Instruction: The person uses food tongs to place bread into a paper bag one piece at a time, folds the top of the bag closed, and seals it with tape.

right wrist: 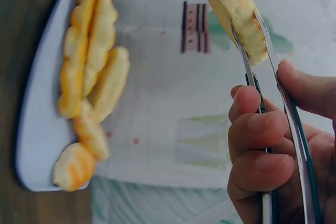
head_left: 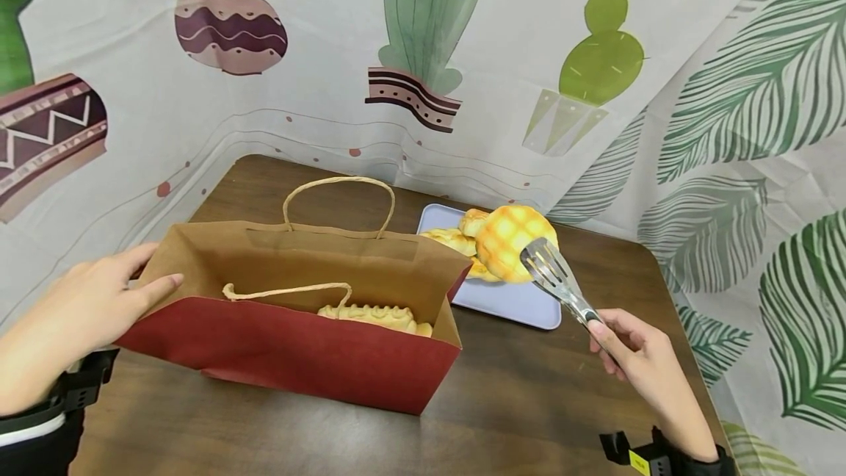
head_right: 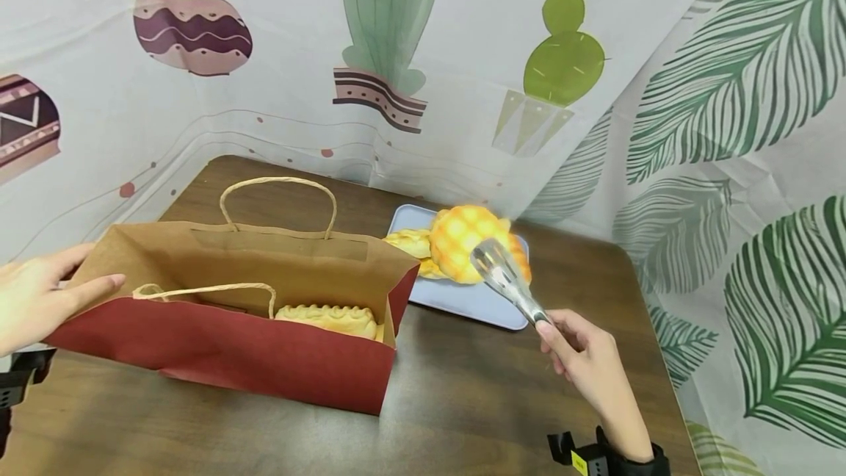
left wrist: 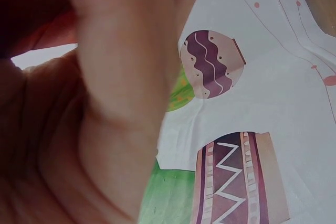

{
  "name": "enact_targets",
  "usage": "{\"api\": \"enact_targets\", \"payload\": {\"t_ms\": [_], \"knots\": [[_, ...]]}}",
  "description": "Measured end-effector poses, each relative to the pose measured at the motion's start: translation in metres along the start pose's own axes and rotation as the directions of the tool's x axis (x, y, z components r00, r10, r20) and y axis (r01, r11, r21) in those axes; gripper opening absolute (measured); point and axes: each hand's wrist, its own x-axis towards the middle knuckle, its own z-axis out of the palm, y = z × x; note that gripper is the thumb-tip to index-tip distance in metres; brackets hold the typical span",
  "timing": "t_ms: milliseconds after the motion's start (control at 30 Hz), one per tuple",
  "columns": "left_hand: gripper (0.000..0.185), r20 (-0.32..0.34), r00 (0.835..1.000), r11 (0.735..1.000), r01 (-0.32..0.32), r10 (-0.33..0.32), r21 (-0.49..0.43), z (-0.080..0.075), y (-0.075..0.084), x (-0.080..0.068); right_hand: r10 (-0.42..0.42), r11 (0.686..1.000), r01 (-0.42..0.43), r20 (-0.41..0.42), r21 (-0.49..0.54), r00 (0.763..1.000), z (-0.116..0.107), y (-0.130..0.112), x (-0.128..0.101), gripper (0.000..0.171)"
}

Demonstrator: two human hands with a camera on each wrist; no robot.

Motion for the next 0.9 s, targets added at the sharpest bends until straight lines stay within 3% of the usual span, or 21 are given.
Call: {"api": "enact_targets", "payload": {"t_ms": [233, 500, 633, 800, 900], "knots": [[0.054, -0.004, 1.000, 1.000, -0.003, 0.003, -0.004, -0.001, 0.002, 0.000, -0.105, 0.994, 0.105, -0.040, 0.012, 0.994, -0.001, -0.027, -0.006, 0.008], [0.045, -0.014, 0.999, 0.999, -0.031, 0.031, 0.009, -0.002, 0.004, 0.000, -0.170, 0.979, 0.158, -0.088, -0.125, 0.982, 0.000, -0.052, -0.004, 0.014], [0.044, -0.012, 0.999, 0.999, -0.032, 0.032, 0.017, -0.004, 0.006, -0.001, -0.230, 0.966, 0.213, -0.111, -0.144, 0.967, -0.001, -0.059, -0.003, 0.020], [0.049, -0.003, 1.000, 0.999, -0.025, 0.025, 0.020, -0.006, 0.008, -0.002, -0.327, 0.938, 0.317, -0.051, -0.144, 0.944, 0.000, -0.073, 0.000, 0.027], [0.049, 0.000, 1.000, 1.000, -0.019, 0.019, 0.017, -0.007, 0.010, -0.003, -0.395, 0.904, 0.387, -0.007, -0.181, 0.919, 0.004, -0.083, 0.003, 0.030]]}}
